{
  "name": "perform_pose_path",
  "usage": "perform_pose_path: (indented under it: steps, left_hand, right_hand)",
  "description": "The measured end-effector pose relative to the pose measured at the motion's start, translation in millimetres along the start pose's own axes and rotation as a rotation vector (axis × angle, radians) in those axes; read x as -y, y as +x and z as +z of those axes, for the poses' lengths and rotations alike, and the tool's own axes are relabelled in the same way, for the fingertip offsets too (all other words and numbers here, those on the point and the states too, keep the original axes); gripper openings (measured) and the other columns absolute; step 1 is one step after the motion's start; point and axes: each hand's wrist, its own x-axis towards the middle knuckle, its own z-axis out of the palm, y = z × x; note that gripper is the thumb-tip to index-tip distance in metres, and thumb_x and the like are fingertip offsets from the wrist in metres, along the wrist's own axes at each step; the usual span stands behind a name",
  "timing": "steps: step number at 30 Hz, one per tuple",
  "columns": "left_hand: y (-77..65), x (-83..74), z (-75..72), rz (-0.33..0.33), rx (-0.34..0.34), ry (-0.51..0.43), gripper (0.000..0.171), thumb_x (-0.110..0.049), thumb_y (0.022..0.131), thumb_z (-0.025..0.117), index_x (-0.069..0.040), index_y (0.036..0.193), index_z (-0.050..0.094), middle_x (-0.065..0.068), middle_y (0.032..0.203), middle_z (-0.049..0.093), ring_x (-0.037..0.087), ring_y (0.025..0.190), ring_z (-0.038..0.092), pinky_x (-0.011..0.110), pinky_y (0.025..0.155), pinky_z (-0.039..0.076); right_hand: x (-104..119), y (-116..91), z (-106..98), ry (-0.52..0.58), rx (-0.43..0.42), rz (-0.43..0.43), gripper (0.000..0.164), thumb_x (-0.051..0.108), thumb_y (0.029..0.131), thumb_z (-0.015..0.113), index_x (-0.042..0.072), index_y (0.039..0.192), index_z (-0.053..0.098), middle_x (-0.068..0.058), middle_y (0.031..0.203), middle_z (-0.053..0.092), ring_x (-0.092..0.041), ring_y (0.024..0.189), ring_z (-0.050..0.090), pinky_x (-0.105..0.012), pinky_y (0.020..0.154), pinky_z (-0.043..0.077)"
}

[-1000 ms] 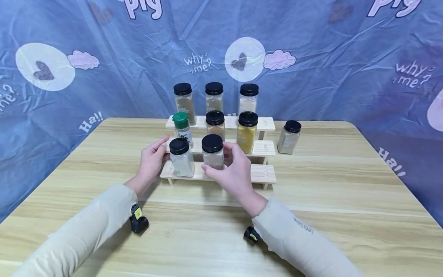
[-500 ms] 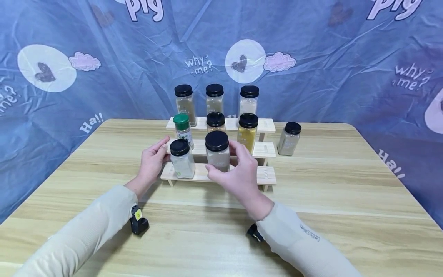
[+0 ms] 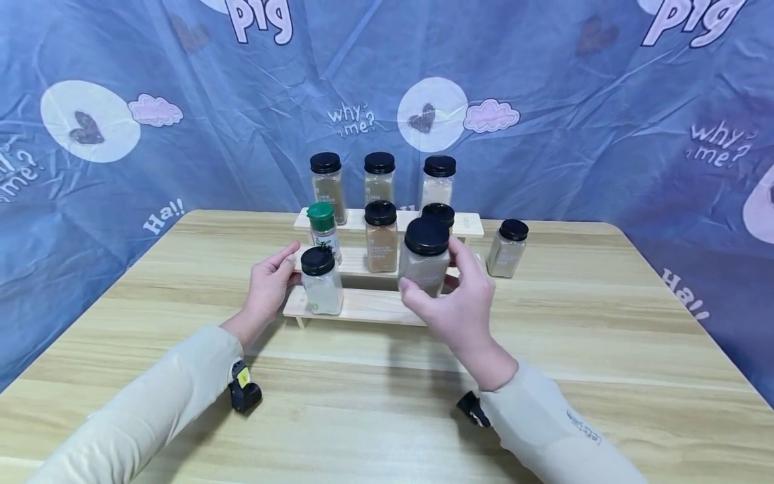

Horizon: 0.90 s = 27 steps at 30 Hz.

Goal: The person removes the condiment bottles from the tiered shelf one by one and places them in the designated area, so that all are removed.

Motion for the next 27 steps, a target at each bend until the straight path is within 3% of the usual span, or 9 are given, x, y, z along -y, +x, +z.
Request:
perform_pose_path:
  steps: [10, 17, 23, 27]
  left_hand:
    - [-0.7, 0.7, 0.6, 0.016, -0.005, -0.015, 0.037, -0.005, 0.095, 0.045, 0.002, 0.131, 0.047, 0.017, 0.134, 0.049, -0.002, 0.07, 0.064, 0.017, 0.074, 0.055]
    - [-1.7, 1.0, 1.6, 0.012, -0.014, -0.004, 0.036, -0.006, 0.095, 0.046, 0.001, 0.131, 0.049, 0.017, 0.132, 0.051, -0.002, 0.069, 0.063, 0.015, 0.072, 0.055]
    - [-2.0, -0.4, 2.2, 0.018, -0.021, 0.002, 0.036, -0.006, 0.095, 0.046, 0.001, 0.13, 0.05, 0.019, 0.13, 0.052, -0.002, 0.068, 0.063, 0.016, 0.071, 0.055]
    - [-1.4, 0.5, 1.7, 0.018, -0.025, -0.002, 0.036, -0.006, 0.095, 0.046, 0.002, 0.13, 0.05, 0.018, 0.13, 0.052, -0.003, 0.068, 0.063, 0.015, 0.07, 0.055]
  right_hand:
    - [-10, 11, -31, -0.067, -0.071, 0.084, 0.049, -0.007, 0.061, 0.072, -0.006, 0.109, 0.062, 0.016, 0.089, 0.063, -0.001, 0.077, 0.058, -0.005, 0.057, 0.048]
    - [-24, 20, -54, -0.169, -0.134, 0.148, 0.048, -0.006, 0.062, 0.071, 0.016, 0.105, 0.063, 0.016, 0.088, 0.06, -0.001, 0.074, 0.055, -0.004, 0.054, 0.045]
    - [-39, 27, -69, -0.257, -0.189, 0.227, 0.044, -0.002, 0.065, 0.071, 0.021, 0.102, 0.062, 0.018, 0.087, 0.058, 0.0, 0.074, 0.053, -0.003, 0.057, 0.045]
    - [-52, 32, -80, -0.329, -0.208, 0.325, 0.038, 0.004, 0.067, 0.07, 0.028, 0.095, 0.058, 0.019, 0.081, 0.054, 0.001, 0.073, 0.05, -0.004, 0.058, 0.042]
